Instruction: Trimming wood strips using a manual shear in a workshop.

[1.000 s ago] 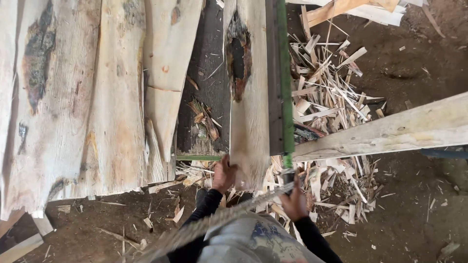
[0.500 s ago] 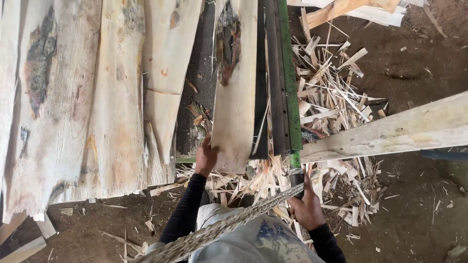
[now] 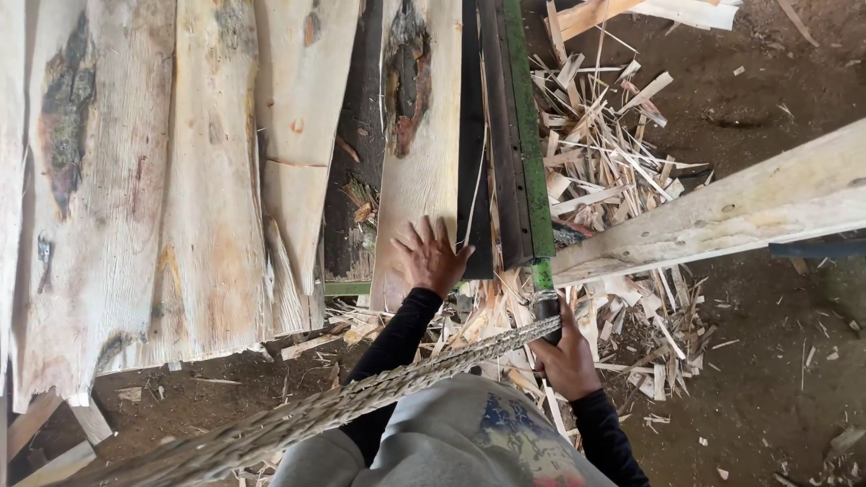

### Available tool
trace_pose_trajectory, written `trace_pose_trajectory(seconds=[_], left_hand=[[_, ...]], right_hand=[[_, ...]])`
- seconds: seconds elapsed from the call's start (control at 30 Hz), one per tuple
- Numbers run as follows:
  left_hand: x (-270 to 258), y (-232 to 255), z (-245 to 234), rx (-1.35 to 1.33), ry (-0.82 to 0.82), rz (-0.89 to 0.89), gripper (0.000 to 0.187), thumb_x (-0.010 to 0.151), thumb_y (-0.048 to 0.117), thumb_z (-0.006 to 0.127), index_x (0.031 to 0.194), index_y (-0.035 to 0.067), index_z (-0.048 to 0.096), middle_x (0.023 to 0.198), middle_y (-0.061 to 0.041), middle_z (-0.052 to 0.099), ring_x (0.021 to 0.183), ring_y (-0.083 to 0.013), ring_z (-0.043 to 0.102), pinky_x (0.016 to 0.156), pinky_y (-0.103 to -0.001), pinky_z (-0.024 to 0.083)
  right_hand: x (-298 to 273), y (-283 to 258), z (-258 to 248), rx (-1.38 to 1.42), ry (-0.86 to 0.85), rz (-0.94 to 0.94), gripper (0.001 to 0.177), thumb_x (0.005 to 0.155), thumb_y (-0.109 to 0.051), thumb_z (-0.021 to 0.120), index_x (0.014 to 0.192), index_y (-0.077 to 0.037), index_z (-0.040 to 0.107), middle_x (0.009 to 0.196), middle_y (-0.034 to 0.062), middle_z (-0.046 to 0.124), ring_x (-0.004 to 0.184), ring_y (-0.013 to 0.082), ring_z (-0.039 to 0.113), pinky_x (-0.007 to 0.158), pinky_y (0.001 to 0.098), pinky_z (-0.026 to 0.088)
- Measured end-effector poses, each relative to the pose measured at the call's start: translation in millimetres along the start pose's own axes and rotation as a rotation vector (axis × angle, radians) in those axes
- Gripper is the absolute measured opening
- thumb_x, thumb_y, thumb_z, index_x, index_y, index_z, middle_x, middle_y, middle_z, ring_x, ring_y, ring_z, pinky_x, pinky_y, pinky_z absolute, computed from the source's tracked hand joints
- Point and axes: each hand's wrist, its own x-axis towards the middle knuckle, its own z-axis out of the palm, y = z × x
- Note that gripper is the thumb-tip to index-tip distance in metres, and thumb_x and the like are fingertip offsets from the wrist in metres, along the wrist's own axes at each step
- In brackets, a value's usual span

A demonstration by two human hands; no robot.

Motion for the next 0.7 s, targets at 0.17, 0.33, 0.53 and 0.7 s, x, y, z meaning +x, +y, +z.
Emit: trace_pose_trajectory(seconds=[0.17,0.33,0.53,0.7], left_hand=[[-12,5,5,-0.079,0.09,0.094,0.063,0.096,0.027,0.049,0.153,0.006,0.034,0.144,-0.017,0.048,0.125,-0.039,0.048,0.087,-0.059,0.049],[-24,-14,23,-0.251,0.321,0.165,0.031,0.093,0.008,0.057,0.123,0.001,0.056,0.103,-0.014,0.07,0.079,-0.0306,0.07,0.06,-0.041,0.057],[-86,-9,8,-0.362,0.236,0.204,0.022,0.094,0.008,0.058,0.115,0.0,0.061,0.082,-0.015,0.072,0.059,-0.0296,0.069,0.05,-0.041,0.055],[-120,-11,15,-0.507,0.29,0.195,0.03,0.087,0.023,0.076,0.112,0.009,0.066,0.093,-0.012,0.075,0.079,-0.0293,0.074,0.064,-0.043,0.059]], right_hand=[[15,72,-3,0.303,-0.034,-0.134,0.071,0.092,-0.014,0.058,0.158,-0.008,0.032,0.104,0.0167,0.062,0.061,0.0186,0.066,0.049,0.0339,0.06],[33,116,31,1.094,-0.181,-0.115,0.067,0.094,-0.034,0.055,0.153,-0.007,0.039,0.117,0.0233,0.064,0.085,0.0232,0.071,0.068,0.0356,0.062],[81,136,104,0.141,-0.164,-0.354,0.048,0.106,-0.034,0.047,0.146,-0.01,0.053,0.132,0.0092,0.064,0.118,0.0167,0.068,0.091,0.0357,0.056],[116,107,139,0.854,-0.265,0.165,0.036,0.103,-0.032,0.058,0.119,-0.001,0.067,0.098,0.0112,0.074,0.084,0.0215,0.072,0.07,0.0358,0.061]])
